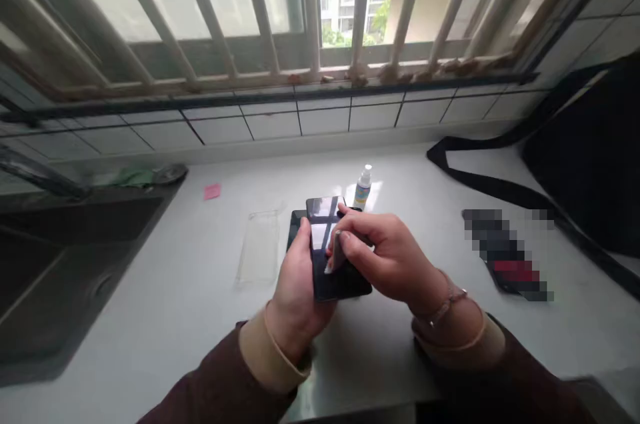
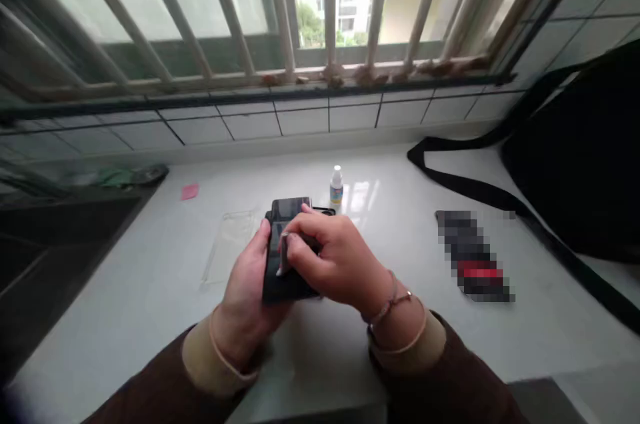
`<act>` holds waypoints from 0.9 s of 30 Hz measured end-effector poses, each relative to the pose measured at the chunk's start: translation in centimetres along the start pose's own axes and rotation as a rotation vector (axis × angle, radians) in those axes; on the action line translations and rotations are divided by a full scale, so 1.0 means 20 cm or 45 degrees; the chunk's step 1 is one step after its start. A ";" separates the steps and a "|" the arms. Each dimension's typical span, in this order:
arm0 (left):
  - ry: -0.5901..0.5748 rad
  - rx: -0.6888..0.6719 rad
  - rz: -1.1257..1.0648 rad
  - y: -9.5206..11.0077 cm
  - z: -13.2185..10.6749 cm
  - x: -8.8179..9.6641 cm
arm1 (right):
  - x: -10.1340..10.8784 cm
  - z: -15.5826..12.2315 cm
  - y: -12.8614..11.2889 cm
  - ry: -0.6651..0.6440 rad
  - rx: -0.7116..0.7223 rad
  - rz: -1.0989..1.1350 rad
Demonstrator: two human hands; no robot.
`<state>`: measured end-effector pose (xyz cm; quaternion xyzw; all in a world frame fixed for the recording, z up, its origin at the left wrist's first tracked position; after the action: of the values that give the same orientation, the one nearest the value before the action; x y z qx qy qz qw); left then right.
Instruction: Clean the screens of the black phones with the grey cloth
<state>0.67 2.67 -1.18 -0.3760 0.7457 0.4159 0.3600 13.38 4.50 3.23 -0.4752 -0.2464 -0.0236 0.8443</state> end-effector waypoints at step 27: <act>0.057 -0.100 -0.130 0.04 0.01 -0.03 | 0.00 -0.01 0.00 0.047 0.080 -0.037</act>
<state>0.22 3.34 -0.48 -0.4367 0.7164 0.4176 0.3490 13.41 4.35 3.14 -0.4443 -0.2385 -0.0368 0.8628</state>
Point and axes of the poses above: each hand's wrist, its own z-axis towards the middle knuckle, its own x-axis out of the back of the hand, y = z × x, the point moved 3 cm from there along z, towards the middle knuckle, and after that the axes turned 8 degrees about -z, right-handed, at the moved point
